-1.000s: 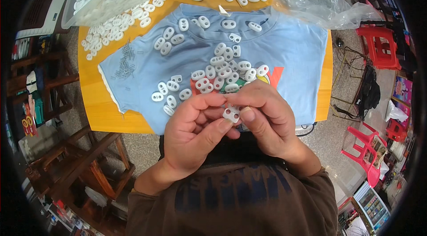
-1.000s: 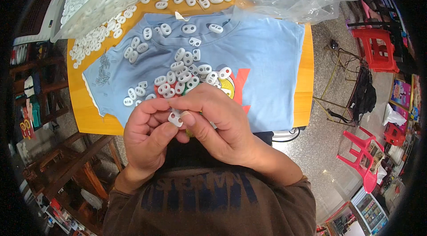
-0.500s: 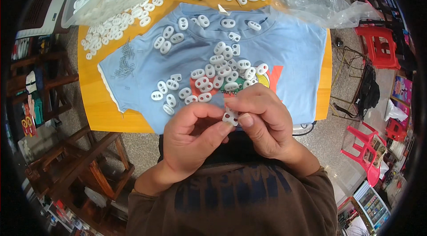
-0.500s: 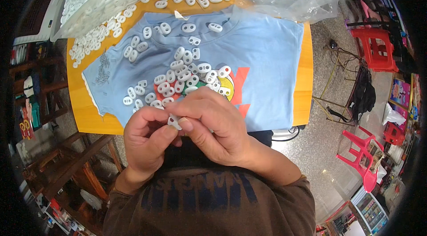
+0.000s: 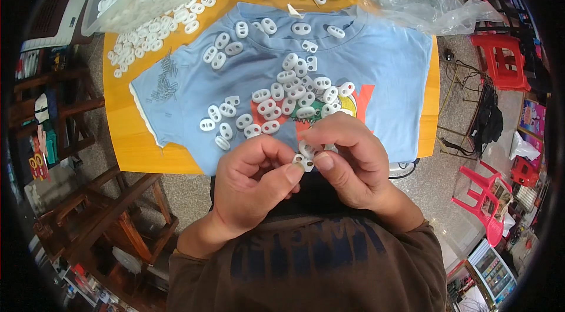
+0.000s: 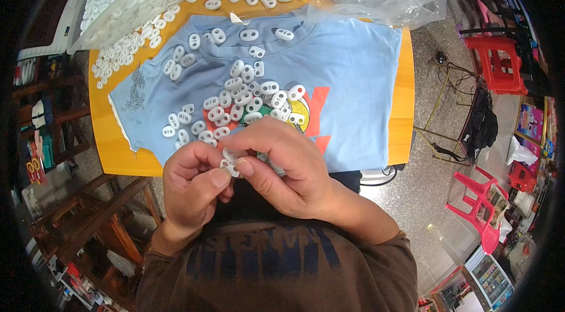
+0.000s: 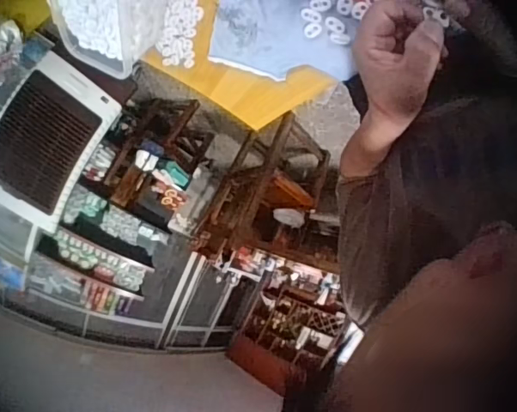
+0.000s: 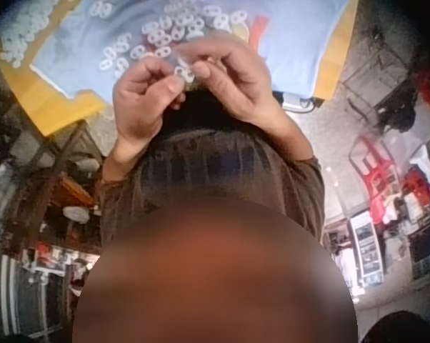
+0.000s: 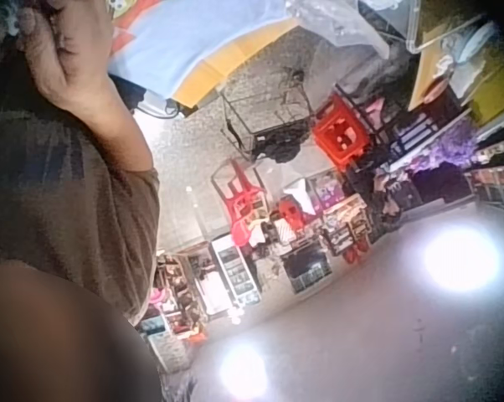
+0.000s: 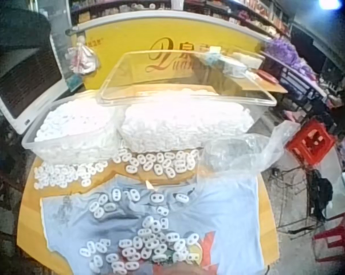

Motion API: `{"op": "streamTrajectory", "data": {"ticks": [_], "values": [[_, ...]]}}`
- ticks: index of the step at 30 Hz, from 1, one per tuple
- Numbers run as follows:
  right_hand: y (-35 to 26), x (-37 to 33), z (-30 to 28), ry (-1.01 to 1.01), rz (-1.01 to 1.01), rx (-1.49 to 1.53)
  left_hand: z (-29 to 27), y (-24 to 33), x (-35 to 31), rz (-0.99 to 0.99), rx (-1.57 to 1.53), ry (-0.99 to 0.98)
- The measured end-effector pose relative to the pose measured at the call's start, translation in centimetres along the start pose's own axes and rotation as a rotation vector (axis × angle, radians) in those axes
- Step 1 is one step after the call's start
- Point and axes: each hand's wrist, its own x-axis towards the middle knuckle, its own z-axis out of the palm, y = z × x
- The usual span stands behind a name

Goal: The person is manually picking up small white plastic cord locks from a pile, inspecting them, and then sorting them into containers or placing them on a blue shirt.

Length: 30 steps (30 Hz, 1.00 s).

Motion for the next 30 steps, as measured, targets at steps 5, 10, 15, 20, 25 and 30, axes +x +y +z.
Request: {"op": "streamTrajectory", "data": {"ticks": [5, 10, 15, 20, 25, 30], "values": [[0.1, 0.3, -0.4, -0.032, -0.056, -0.028, 0.2, 0.0, 0.1, 0.004, 0.024, 0.015], [0.0, 0.5, -0.6, -0.06, -0.021, -0.002, 0.1, 0.0, 0.2, 0.003, 0.023, 0.005], [0.2, 0.4, -0.5, -0.085, -0.067, 0.016, 0.1, -0.5, 0.2, 0.029, -0.054, -0.019], [0.4, 0.2, -0.5, -0.125, -0.032, 0.039, 0.1, -1.1, 0.1, 0.025, -0.094, -0.019], [0.4, -0.3, -0.5, -0.103, 0.1, 0.198, 0.2, -1.9, 0.4, 0.2, -0.03, -0.044], [0.6, -0.5, 0.0, -0.046, 0.151, 0.269, 0.2, -2.0, 0.6, 0.38, 0.084, -0.027]]}}
